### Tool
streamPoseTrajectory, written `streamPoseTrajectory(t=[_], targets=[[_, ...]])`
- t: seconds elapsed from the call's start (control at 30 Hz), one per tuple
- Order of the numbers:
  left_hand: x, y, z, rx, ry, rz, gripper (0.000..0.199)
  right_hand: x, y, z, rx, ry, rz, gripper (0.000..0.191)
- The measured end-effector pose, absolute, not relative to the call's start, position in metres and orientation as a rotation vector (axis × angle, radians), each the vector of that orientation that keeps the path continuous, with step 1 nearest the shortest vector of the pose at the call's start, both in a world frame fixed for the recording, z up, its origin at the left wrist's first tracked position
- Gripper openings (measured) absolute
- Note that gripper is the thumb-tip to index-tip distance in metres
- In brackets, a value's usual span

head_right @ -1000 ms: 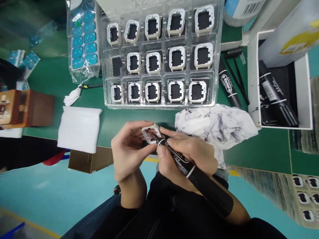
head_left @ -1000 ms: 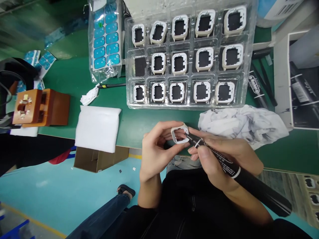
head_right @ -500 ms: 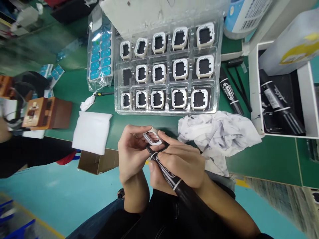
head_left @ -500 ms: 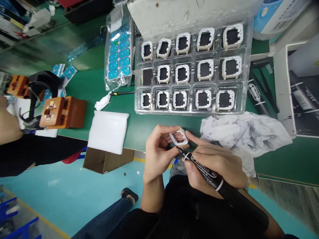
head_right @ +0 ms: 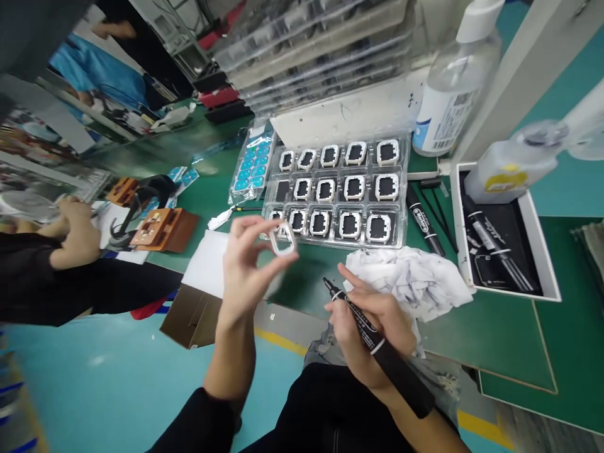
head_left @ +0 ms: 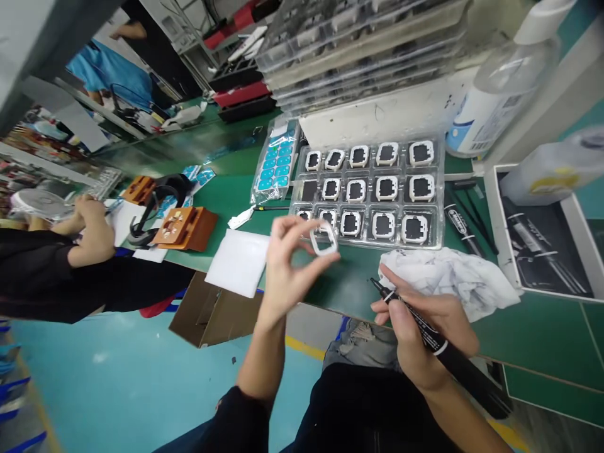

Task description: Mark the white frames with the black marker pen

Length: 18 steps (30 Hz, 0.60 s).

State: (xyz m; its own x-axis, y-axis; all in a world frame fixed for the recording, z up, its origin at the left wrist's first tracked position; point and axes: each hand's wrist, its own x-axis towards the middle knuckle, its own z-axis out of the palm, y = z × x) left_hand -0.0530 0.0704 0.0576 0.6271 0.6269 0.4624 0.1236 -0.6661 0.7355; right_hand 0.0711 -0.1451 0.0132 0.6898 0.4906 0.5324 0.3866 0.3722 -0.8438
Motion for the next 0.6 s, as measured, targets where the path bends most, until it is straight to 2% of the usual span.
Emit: streamPoseTrajectory(t=[0.1,0.23,0.33,0.5,0.6], targets=[[-0.035,0.14,0.076,2.451,0.593,0.916,0.055,0.059,-0.139,0.009,-1.18,-0.745,0.008,0.017],[-0.006,0.203,0.088,2.78,0.641,0.521,0.057,0.053,-0.14,0.009,-1.226,-0.708,0.037,0.01],[0.007,0.208,0.089,2.887,0.712,0.227,0.058,0.051,-0.144,0.009,-1.261,-0.701,0.061,0.007],[0.024,0.181,0.089,3.032,0.699,0.394,0.046,0.047,-0.144,0.007,-1.249,-0.686,0.021,0.01],[0.041,0.172,0.096,3.193,0.5,0.272,0.04,0.047,-0.143,0.006,-1.262,-0.68,0.023,0.012]])
